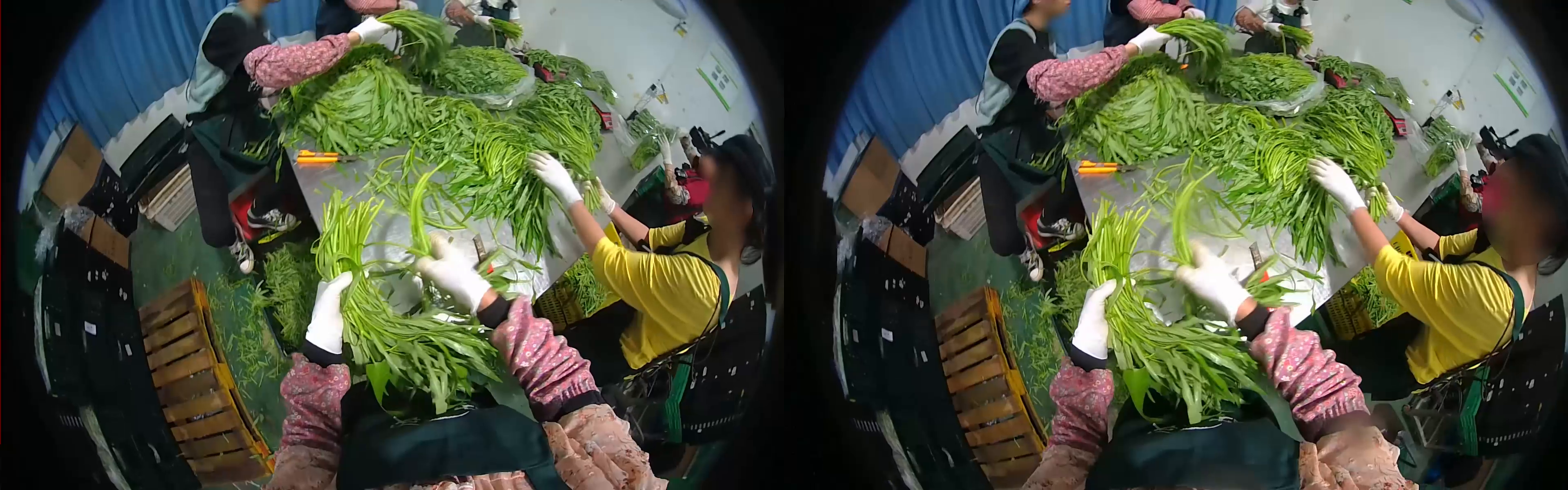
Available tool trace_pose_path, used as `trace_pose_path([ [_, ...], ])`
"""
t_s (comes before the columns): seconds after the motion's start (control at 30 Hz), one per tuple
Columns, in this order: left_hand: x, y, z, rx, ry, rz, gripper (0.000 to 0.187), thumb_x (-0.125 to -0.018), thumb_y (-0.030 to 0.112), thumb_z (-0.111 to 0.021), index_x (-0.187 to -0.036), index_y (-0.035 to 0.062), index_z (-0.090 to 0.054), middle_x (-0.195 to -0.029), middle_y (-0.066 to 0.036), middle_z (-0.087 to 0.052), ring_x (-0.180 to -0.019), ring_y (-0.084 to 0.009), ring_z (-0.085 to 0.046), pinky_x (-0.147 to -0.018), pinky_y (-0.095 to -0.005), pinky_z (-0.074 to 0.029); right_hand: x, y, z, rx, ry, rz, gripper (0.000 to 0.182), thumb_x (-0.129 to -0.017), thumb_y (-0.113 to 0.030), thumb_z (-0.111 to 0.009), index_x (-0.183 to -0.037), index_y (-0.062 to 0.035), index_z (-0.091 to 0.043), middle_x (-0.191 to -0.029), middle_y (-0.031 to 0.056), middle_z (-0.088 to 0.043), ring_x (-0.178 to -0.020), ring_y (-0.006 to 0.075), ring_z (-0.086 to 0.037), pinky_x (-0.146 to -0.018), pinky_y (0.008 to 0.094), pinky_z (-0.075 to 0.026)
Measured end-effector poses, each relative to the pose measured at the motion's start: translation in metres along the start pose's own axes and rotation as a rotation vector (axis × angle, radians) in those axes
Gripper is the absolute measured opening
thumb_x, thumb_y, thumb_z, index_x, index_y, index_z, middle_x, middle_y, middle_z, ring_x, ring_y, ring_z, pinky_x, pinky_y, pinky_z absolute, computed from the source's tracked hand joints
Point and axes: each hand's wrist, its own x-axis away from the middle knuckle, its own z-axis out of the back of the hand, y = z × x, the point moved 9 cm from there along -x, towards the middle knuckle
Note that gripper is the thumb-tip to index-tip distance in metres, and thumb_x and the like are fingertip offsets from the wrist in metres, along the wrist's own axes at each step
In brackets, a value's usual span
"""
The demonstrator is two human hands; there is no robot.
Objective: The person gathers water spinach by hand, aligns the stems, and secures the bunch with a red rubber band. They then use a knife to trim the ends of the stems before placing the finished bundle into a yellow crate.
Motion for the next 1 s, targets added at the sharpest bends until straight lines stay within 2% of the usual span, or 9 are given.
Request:
trace_pose_path([
  [0.13, -0.013, 0.008, -0.06, 0.002, -0.049, -0.109, 0.027, -0.092, 0.009, -0.059, -0.117, -0.0009, -0.063, -0.105, -0.006, -0.069, -0.092, -0.0151, -0.067, -0.079, -0.0288, -0.054, 0.01, 0.012, -0.064, -0.229, -0.121, 0.296, 0.065, -0.09, -0.022, -0.065, -0.144, 0.0012, -0.037, -0.129, 0.0165, -0.056, -0.122, 0.0247, -0.051, -0.105, 0.0348, -0.039],
  [0.2, -0.021, 0.002, -0.068, -0.048, -0.057, -0.091, 0.031, -0.09, 0.006, -0.061, -0.121, -0.0002, -0.061, -0.108, -0.006, -0.069, -0.092, -0.0151, -0.067, -0.081, -0.0289, -0.054, 0.015, 0.021, -0.07, -0.352, -0.234, 0.163, 0.072, -0.093, -0.027, -0.065, -0.148, 0.0007, -0.029, -0.138, 0.0165, -0.048, -0.131, 0.0254, -0.042, -0.112, 0.0348, -0.032],
  [0.37, -0.03, 0.0, -0.095, -0.265, -0.042, -0.159, 0.032, -0.09, 0.005, -0.062, -0.121, 0.0014, -0.061, -0.111, -0.006, -0.068, -0.096, -0.0141, -0.065, -0.083, -0.0279, -0.052, 0.017, 0.022, -0.058, -0.255, -0.264, 0.201, 0.124, -0.071, -0.059, -0.08, -0.153, 0.001, -0.009, -0.141, 0.0261, -0.046, -0.133, 0.0341, -0.045, -0.111, 0.0385, -0.035],
  [0.5, -0.038, 0.006, -0.124, -0.084, -0.13, -0.077, 0.031, -0.092, 0.009, -0.061, -0.122, 0.0002, -0.061, -0.111, -0.005, -0.068, -0.097, -0.0169, -0.066, -0.087, -0.0311, -0.053, 0.01, 0.0, -0.023, -0.059, -0.24, 0.228, 0.115, -0.072, -0.046, -0.085, -0.151, 0.0021, -0.018, -0.143, 0.0215, -0.042, -0.134, 0.0288, -0.041, -0.112, 0.037, -0.033],
  [0.6, -0.013, 0.033, -0.173, -0.049, -0.311, -0.049, 0.038, -0.092, 0.006, -0.061, -0.129, 0.0005, -0.055, -0.118, -0.008, -0.065, -0.109, -0.0202, -0.062, -0.096, -0.0345, -0.05, 0.005, 0.002, 0.003, -0.092, -0.244, 0.251, 0.117, -0.072, -0.052, -0.08, -0.152, 0.0017, -0.014, -0.134, 0.03, -0.05, -0.123, 0.0371, -0.054, -0.104, 0.0381, -0.042],
  [0.67, 0.009, 0.034, -0.183, 0.1, -0.38, 0.092, 0.041, -0.093, 0.002, -0.058, -0.134, 0.0026, -0.052, -0.135, -0.011, -0.056, -0.127, -0.0226, -0.05, -0.108, -0.039, -0.041, 0.017, -0.005, 0.015, -0.408, -0.26, 0.347, 0.098, -0.073, -0.026, -0.084, -0.148, 0.0015, -0.027, -0.132, 0.0183, -0.054, -0.124, 0.0232, -0.05, -0.105, 0.0345, -0.041],
  [0.73, 0.013, 0.025, -0.173, 0.337, -0.402, 0.251, 0.045, -0.094, 0.007, -0.06, -0.137, 0.0012, -0.048, -0.136, -0.011, -0.055, -0.128, -0.0229, -0.05, -0.109, -0.0383, -0.039, 0.036, -0.012, 0.019, -0.456, -0.42, 0.254, 0.084, -0.076, -0.014, -0.083, -0.145, -0.0023, -0.036, -0.131, 0.0085, -0.055, -0.12, 0.0168, -0.051, -0.103, 0.0328, -0.042],
  [0.87, 0.013, 0.012, -0.137, 0.107, -0.296, 0.142, 0.055, -0.095, 0.02, -0.065, -0.141, 0.0005, -0.043, -0.137, -0.011, -0.054, -0.127, -0.0225, -0.051, -0.109, -0.0393, -0.04, 0.056, -0.002, 0.014, -0.506, -0.509, 0.156, 0.068, -0.079, -0.014, -0.082, -0.135, -0.0007, -0.047, -0.119, 0.0056, -0.061, -0.109, 0.0138, -0.055, -0.096, 0.0323, -0.046],
  [1.0, 0.019, 0.008, -0.127, -0.026, -0.306, 0.044, 0.063, -0.094, 0.028, -0.067, -0.144, 0.0007, -0.04, -0.136, -0.012, -0.055, -0.122, -0.0233, -0.056, -0.106, -0.0413, -0.044, 0.062, -0.008, -0.007, -0.343, -0.738, 0.254, 0.076, -0.079, -0.021, -0.081, -0.14, -0.0003, -0.042, -0.131, 0.0096, -0.054, -0.122, 0.0186, -0.047, -0.107, 0.035, -0.037],
])
